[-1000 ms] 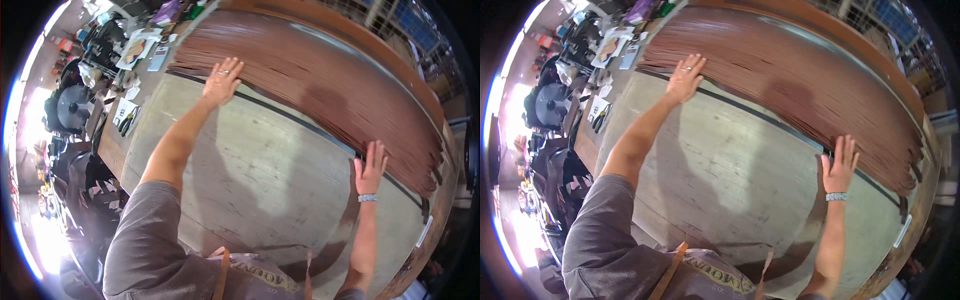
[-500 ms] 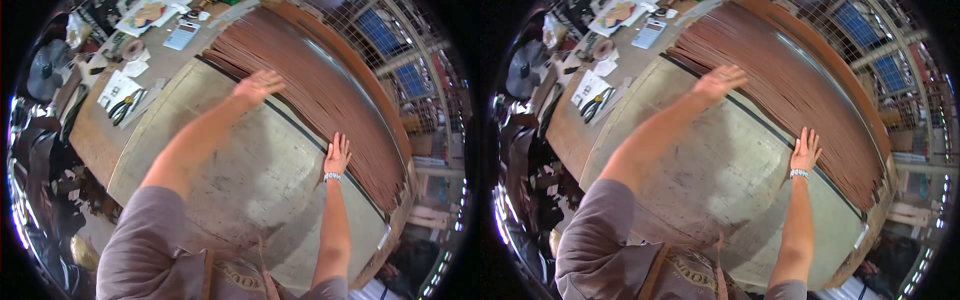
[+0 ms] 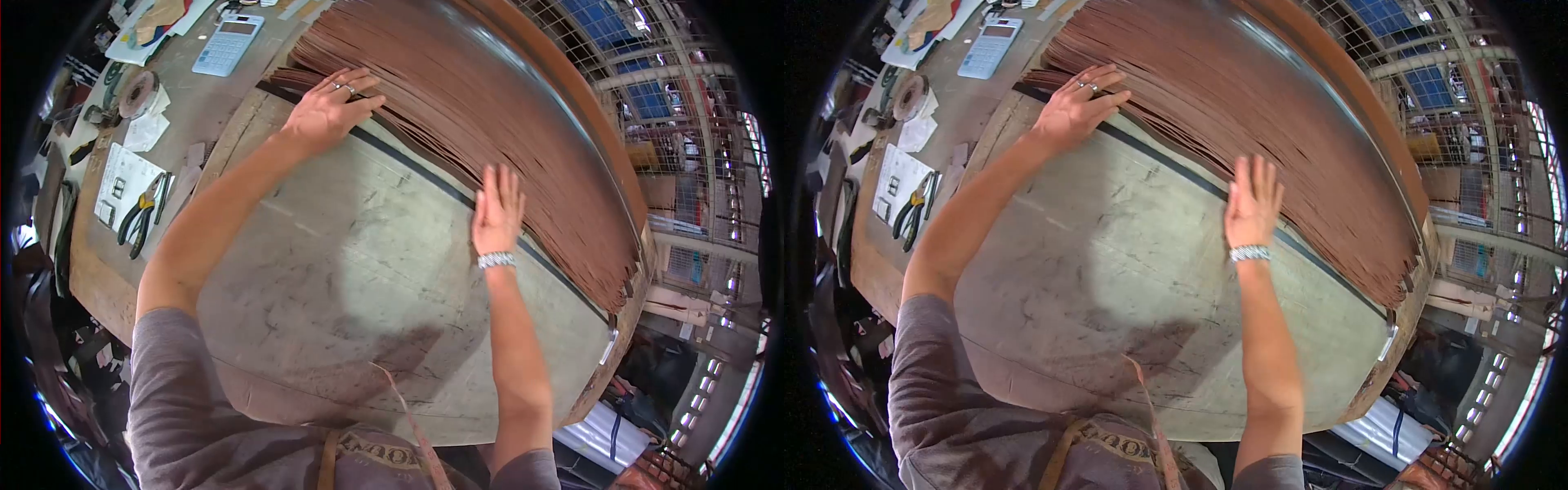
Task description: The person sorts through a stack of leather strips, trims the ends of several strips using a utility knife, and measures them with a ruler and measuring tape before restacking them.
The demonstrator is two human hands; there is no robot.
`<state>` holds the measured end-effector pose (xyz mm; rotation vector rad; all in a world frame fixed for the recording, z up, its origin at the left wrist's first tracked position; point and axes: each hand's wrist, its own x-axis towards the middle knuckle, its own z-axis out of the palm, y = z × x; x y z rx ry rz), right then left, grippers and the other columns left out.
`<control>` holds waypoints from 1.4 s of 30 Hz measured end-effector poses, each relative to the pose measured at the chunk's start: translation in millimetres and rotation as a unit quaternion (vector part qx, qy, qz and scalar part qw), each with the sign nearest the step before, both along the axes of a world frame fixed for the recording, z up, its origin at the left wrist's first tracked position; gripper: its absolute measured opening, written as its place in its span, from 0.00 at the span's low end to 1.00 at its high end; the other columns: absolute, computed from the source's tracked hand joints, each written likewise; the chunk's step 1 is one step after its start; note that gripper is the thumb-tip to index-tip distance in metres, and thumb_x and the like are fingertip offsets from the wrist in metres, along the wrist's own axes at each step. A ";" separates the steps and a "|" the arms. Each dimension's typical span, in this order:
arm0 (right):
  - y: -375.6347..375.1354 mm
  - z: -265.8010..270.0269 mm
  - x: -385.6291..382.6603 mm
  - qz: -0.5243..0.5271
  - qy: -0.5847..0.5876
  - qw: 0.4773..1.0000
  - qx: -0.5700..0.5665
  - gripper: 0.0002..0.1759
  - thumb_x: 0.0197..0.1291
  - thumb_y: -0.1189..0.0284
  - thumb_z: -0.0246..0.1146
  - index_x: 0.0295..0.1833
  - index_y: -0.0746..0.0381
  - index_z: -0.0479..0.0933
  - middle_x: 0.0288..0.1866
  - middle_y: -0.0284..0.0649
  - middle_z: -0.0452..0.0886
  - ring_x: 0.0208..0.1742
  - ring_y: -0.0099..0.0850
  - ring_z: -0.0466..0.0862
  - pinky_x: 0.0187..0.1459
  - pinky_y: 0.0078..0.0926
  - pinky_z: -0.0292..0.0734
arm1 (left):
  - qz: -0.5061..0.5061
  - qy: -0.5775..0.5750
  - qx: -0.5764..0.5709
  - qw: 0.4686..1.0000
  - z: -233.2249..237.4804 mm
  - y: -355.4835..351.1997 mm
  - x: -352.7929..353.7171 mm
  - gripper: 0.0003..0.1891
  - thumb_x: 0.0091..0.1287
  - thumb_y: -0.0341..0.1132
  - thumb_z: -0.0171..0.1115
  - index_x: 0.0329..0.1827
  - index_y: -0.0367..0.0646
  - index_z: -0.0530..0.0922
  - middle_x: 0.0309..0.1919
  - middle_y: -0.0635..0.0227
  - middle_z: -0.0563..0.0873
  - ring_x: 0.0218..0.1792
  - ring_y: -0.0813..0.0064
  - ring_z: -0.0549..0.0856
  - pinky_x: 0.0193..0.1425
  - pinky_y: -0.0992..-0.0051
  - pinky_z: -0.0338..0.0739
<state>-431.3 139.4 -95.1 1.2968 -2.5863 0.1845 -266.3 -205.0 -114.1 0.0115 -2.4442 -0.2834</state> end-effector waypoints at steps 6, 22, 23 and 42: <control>-92.3 1.5 30.9 0.066 -0.018 0.997 -0.031 0.34 0.69 0.75 0.62 0.79 0.43 0.70 0.83 0.40 0.67 0.84 0.45 0.63 0.83 0.54 0.56 | -0.047 -0.023 0.001 0.999 4.6 -8.0 -11.2 0.22 0.71 0.29 0.67 0.68 0.53 0.81 0.73 0.69 0.78 0.78 0.63 0.72 0.83 0.57 0.66; -108.6 2.3 36.3 0.027 -0.035 0.998 -0.048 0.35 0.59 0.78 0.65 0.74 0.46 0.75 0.82 0.41 0.68 0.84 0.48 0.63 0.81 0.58 0.56 | 0.098 -0.091 -0.033 0.990 16.1 -52.5 37.2 0.25 0.80 0.33 0.53 0.79 0.58 0.72 0.81 0.69 0.69 0.83 0.61 0.62 0.85 0.50 0.54; -109.6 4.4 35.8 0.021 -0.041 0.998 -0.036 0.34 0.61 0.76 0.65 0.74 0.46 0.74 0.82 0.41 0.67 0.84 0.48 0.62 0.81 0.58 0.56 | 0.092 -0.099 -0.028 0.990 15.1 -55.1 36.6 0.26 0.80 0.33 0.52 0.80 0.57 0.71 0.82 0.69 0.68 0.84 0.61 0.61 0.85 0.50 0.53; 457.0 2.7 545.2 -0.615 -0.142 0.773 -0.068 0.35 0.65 0.66 0.69 0.74 0.71 0.69 0.76 0.60 0.70 0.77 0.58 0.69 0.79 0.50 0.61 | 0.160 -0.150 -0.166 0.961 29.2 23.1 19.1 0.39 0.70 0.54 0.67 0.81 0.47 0.68 0.83 0.57 0.63 0.83 0.52 0.60 0.86 0.45 0.47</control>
